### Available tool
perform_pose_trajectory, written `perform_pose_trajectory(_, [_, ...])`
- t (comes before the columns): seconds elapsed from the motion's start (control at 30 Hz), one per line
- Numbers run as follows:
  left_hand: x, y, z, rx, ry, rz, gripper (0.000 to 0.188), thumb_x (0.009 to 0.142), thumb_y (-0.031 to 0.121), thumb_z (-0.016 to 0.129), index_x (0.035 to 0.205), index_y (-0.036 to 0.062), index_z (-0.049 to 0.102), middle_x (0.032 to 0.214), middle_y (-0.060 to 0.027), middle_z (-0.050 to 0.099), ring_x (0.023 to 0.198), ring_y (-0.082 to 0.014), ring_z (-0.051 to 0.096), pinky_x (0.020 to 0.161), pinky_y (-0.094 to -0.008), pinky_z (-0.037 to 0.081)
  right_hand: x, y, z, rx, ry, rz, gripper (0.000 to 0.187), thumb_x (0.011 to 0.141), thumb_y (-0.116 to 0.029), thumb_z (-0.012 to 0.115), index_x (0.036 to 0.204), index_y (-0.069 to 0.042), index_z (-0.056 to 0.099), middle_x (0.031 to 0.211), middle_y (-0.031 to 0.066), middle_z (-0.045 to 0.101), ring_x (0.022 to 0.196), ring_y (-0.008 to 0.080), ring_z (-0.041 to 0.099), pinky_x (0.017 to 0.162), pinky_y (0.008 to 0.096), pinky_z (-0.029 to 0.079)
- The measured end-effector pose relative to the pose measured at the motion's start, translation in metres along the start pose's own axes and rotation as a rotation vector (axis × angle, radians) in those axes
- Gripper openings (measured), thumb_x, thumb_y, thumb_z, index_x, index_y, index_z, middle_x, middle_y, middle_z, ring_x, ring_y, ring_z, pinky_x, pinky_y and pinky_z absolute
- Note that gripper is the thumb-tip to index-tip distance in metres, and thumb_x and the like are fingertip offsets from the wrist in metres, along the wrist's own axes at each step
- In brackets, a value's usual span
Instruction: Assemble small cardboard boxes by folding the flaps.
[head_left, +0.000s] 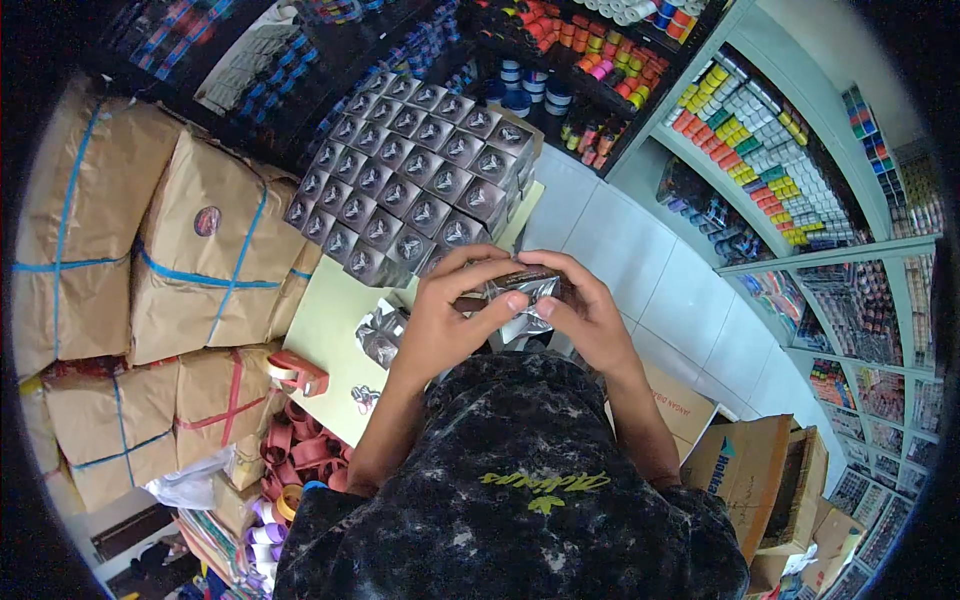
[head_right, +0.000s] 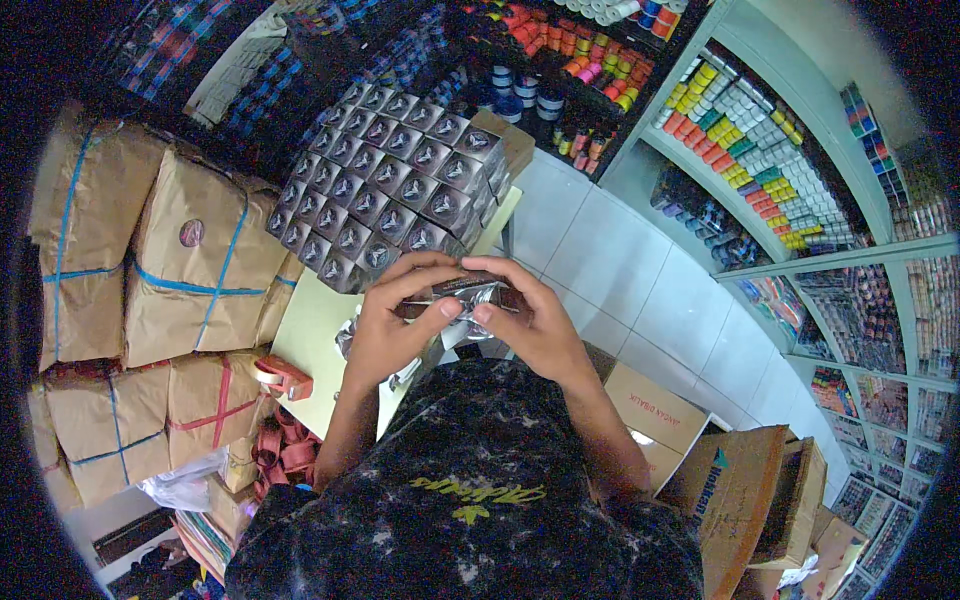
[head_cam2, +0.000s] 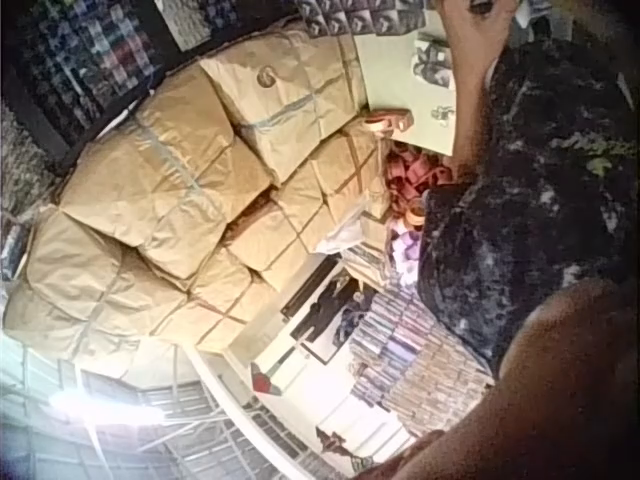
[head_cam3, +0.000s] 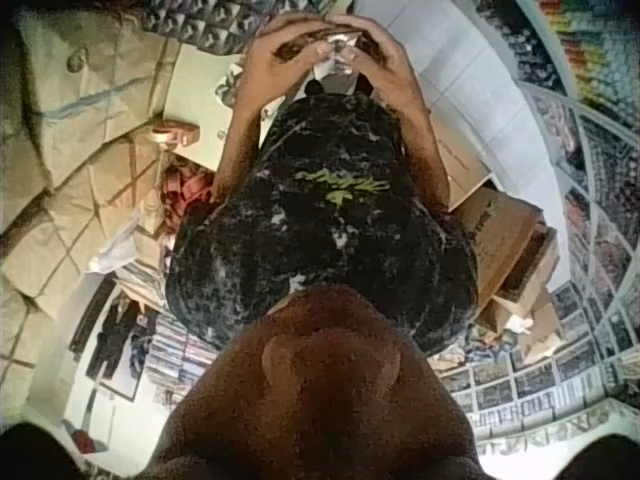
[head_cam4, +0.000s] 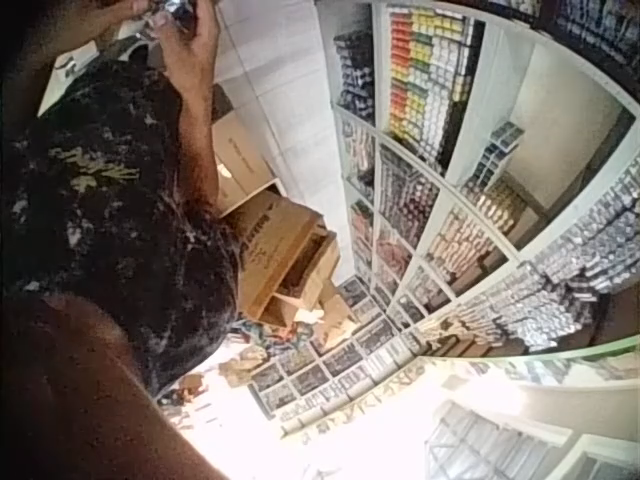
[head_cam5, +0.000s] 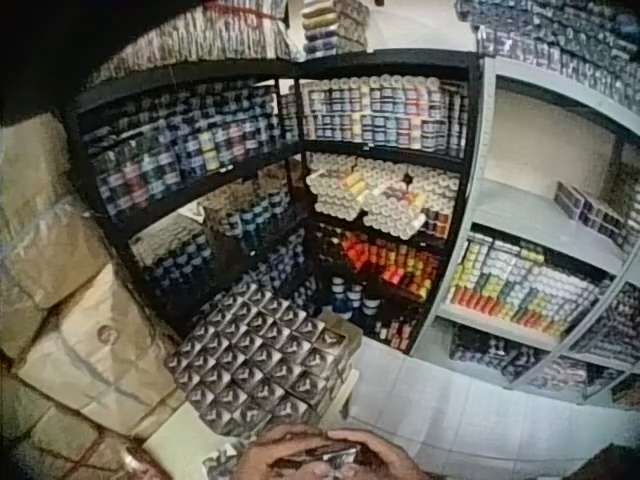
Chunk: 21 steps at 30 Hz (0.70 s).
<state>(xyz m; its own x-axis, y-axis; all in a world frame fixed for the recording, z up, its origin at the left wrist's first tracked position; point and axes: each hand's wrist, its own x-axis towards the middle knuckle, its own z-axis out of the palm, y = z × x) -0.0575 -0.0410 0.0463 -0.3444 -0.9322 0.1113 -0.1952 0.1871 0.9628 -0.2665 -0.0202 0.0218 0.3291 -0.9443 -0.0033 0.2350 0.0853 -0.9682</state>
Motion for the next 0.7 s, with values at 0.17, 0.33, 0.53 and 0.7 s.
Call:
perform_pose_trajectory(0.17, [-0.001, -0.007, 0.001, 0.050, 0.011, 0.084, 0.036, 0.087, 0.018, 0.080, 0.118, 0.0017, 0.073, 0.119, -0.0128, 0.065, 0.105, -0.0198, 0.066, 0.077, -0.0285, 0.060, -0.001, 0.002, 0.000, -0.028, 0.009, -0.016, 0.046, 0.097, -0.007, 0.066, 0.141, -0.002, 0.053, 0.127, 0.0060, 0.062, 0.117, 0.0133, 0.057, 0.101, 0.0302, 0.047])
perform_pose_trajectory(0.33, [-0.002, -0.001, 0.006, -0.052, 0.012, 0.001, 0.035, 0.089, 0.018, 0.078, 0.119, 0.0017, 0.072, 0.119, -0.0129, 0.065, 0.105, -0.0204, 0.066, 0.077, -0.0293, 0.060, -0.004, 0.006, 0.001, -0.033, 0.037, -0.016, 0.045, 0.098, -0.008, 0.066, 0.140, -0.001, 0.054, 0.129, 0.0063, 0.062, 0.116, 0.0134, 0.058, 0.099, 0.0301, 0.048])
perform_pose_trajectory(0.53, [-0.006, -0.002, 0.009, -0.109, 0.033, -0.076, 0.033, 0.090, 0.016, 0.075, 0.117, -0.0011, 0.071, 0.122, -0.0162, 0.065, 0.113, -0.0250, 0.063, 0.093, -0.0343, 0.053, -0.005, 0.010, 0.002, 0.012, 0.059, -0.010, 0.045, 0.097, -0.009, 0.068, 0.139, -0.001, 0.054, 0.130, 0.0071, 0.062, 0.117, 0.0137, 0.059, 0.100, 0.0307, 0.049])
perform_pose_trajectory(0.7, [-0.009, -0.007, 0.011, 0.036, 0.055, 0.053, 0.032, 0.089, 0.013, 0.077, 0.118, 0.0010, 0.070, 0.119, -0.0136, 0.064, 0.108, -0.0221, 0.065, 0.080, -0.0306, 0.060, -0.005, 0.009, 0.001, 0.002, 0.039, 0.000, 0.048, 0.094, -0.007, 0.073, 0.138, -0.001, 0.055, 0.129, 0.0075, 0.062, 0.118, 0.0154, 0.059, 0.101, 0.0318, 0.049])
